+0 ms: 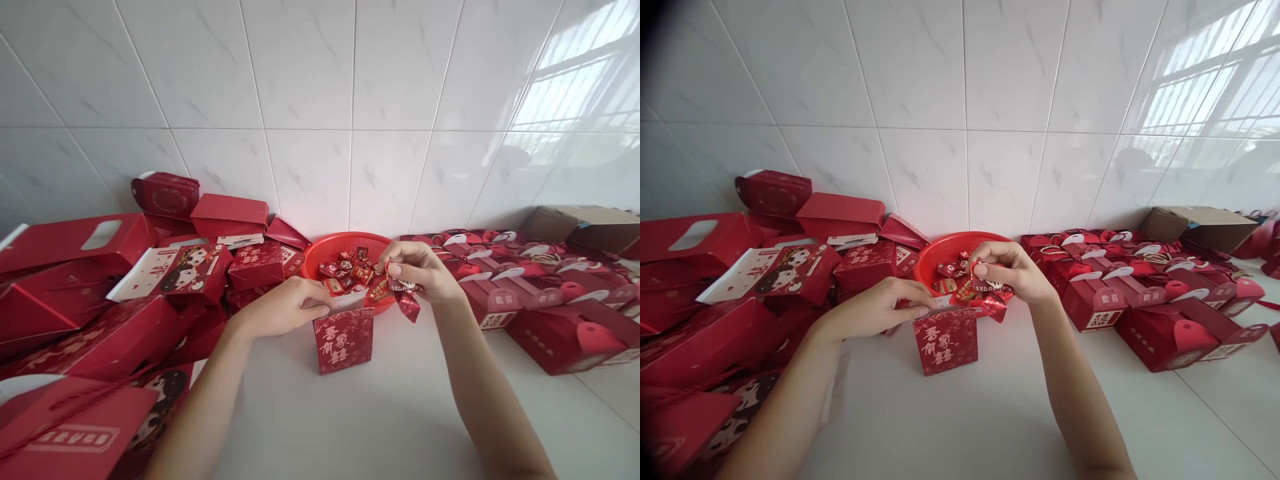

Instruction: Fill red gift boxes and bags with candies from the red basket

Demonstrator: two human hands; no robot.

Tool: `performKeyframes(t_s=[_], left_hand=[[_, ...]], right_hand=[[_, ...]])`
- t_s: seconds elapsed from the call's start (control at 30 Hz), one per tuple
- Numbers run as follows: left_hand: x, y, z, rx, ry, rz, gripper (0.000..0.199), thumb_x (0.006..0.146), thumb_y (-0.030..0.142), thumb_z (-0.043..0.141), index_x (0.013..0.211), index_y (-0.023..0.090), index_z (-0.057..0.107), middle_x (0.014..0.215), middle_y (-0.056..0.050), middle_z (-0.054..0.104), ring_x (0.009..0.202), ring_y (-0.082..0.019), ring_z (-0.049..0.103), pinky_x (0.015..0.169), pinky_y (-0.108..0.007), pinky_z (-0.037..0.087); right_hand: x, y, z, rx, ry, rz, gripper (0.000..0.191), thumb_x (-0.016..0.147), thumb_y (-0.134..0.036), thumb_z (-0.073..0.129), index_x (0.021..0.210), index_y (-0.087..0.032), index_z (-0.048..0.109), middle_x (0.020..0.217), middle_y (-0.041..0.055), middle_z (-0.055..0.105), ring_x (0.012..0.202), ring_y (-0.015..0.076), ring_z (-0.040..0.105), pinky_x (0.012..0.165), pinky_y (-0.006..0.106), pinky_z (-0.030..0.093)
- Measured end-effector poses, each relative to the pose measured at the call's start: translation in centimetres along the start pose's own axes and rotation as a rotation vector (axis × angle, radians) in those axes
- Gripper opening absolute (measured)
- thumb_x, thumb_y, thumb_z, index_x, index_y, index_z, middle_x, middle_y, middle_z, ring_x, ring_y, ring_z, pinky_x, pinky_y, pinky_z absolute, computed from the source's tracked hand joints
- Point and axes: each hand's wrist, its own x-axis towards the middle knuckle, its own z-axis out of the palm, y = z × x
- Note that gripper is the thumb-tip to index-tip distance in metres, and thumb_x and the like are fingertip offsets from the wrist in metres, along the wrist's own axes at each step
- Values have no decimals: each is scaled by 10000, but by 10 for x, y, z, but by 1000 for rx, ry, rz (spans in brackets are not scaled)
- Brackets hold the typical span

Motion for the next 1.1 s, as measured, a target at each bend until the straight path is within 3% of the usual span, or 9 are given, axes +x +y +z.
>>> performKeyframes(t_s=[0.07,0.2,0.33,0.5,0.57,0.77,0.97,1.1], left_hand=[[2,0,1,-5,-36,-44,259,895,273,552,986,232,791,919,-2,762,740,-166,665,715,-255,504],[1,2,2,-17,-41,-85,275,814,287,633,1047,239,772,963,-1,767,816,-190,690,726,-249,504],[-8,12,11,76,-45,-111,502,704,341,755,1200,293,704,1050,-2,746,913,-234,693,769,-265,494],[-18,30,30,185,-36,-7,560,718,255,741,1257,358,634,1207,-4,694,1128,-283,633,918,-319,460],[-19,33,33,189,-45,9,547,725,239,732,1253,340,625,1259,-15,672,1153,-288,619,962,-338,448],[-10,23,20,78,-90,-56,455,696,266,734,1146,287,671,1139,-18,705,1064,-284,645,854,-307,487],[1,4,7,8,-123,-90,502,673,273,750,1168,255,668,1069,10,715,910,-212,662,761,-255,480],[6,-3,4,-23,-132,-78,505,661,272,762,1154,232,663,992,27,707,843,-179,646,715,-235,463]], right_hand=[[1,1,-1,-40,2,23,218,802,-369,779,789,-163,708,594,-1,598,485,96,469,454,222,370],[-1,-1,-3,-112,-7,28,197,819,-368,768,787,-182,714,607,2,610,505,107,489,463,233,381],[-6,-15,1,-239,-49,36,172,851,-341,745,781,-186,719,638,13,627,503,106,470,453,243,363],[-10,-29,17,-420,-343,32,133,929,-254,647,907,-161,739,776,49,710,582,118,559,534,243,442],[-10,-28,24,-543,-395,5,141,941,-224,616,930,-168,746,808,53,725,625,129,593,578,244,458],[-5,-15,34,-774,-260,-20,152,931,-201,583,922,-194,734,756,13,695,605,126,559,568,247,398],[2,-2,44,-800,35,-50,133,921,-206,567,803,-182,625,691,-8,597,573,112,461,536,252,316],[5,9,54,-871,-34,-90,159,942,-176,522,785,-193,536,691,-8,581,583,117,470,554,249,296]])
